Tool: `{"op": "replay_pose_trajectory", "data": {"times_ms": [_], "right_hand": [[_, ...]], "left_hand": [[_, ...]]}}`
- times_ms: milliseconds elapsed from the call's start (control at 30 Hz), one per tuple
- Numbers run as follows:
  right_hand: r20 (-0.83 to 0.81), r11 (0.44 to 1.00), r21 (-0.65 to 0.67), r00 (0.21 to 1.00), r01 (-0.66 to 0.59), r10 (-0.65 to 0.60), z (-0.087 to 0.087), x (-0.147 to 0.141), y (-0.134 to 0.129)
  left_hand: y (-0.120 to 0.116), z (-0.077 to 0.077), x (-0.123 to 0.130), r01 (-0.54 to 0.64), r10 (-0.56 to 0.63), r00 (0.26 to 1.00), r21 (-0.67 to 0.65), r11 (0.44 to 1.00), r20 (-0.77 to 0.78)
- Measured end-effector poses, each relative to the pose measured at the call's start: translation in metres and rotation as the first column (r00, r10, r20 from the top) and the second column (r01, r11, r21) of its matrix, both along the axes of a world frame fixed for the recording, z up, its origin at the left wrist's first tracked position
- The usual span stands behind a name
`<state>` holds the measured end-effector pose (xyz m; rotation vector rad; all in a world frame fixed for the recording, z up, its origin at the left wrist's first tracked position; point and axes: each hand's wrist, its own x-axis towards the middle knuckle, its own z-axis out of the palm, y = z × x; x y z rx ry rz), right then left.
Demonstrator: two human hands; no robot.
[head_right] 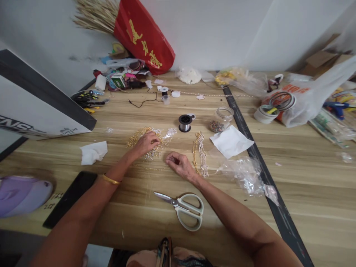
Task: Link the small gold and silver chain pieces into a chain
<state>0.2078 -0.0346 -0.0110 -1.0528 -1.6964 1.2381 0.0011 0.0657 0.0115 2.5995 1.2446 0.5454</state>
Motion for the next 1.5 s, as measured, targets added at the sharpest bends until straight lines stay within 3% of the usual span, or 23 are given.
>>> {"op": "replay_pose_trajectory", "data": {"times_ms": [400, 767, 1033, 1333, 1500], "right_hand": [[0.001, 1.0, 0.009, 1.0, -0.006, 0.006, 0.001, 0.001, 0.0], [-0.001, 1.0, 0.002, 1.0, -0.007, 0.007, 0.001, 0.001, 0.001], [-0.016, 1.0, 0.004, 1.0, -0.007, 0.007, 0.002, 0.0, 0.0], [0.005, 1.0, 0.012, 1.0, -0.001, 0.001, 0.0, 0.001, 0.0], [0.006, 1.0, 0.013, 1.0, -0.004, 0.004, -0.001, 0.001, 0.001]], "left_hand": [[-0.003, 0.004, -0.004, 0.161, -0.161, 0.985, -0.005, 0.987, -0.067], [-0.002, 0.005, -0.002, 0.178, -0.177, 0.977, -0.002, 0.984, -0.119], [-0.004, 0.013, -0.002, 0.155, -0.16, 0.977, -0.046, 0.987, -0.144], [0.005, 0.003, 0.0, 0.157, -0.152, 0.976, 0.02, 0.987, -0.157], [0.006, 0.006, 0.003, 0.147, -0.141, 0.973, 0.02, 0.989, -0.181]]}}
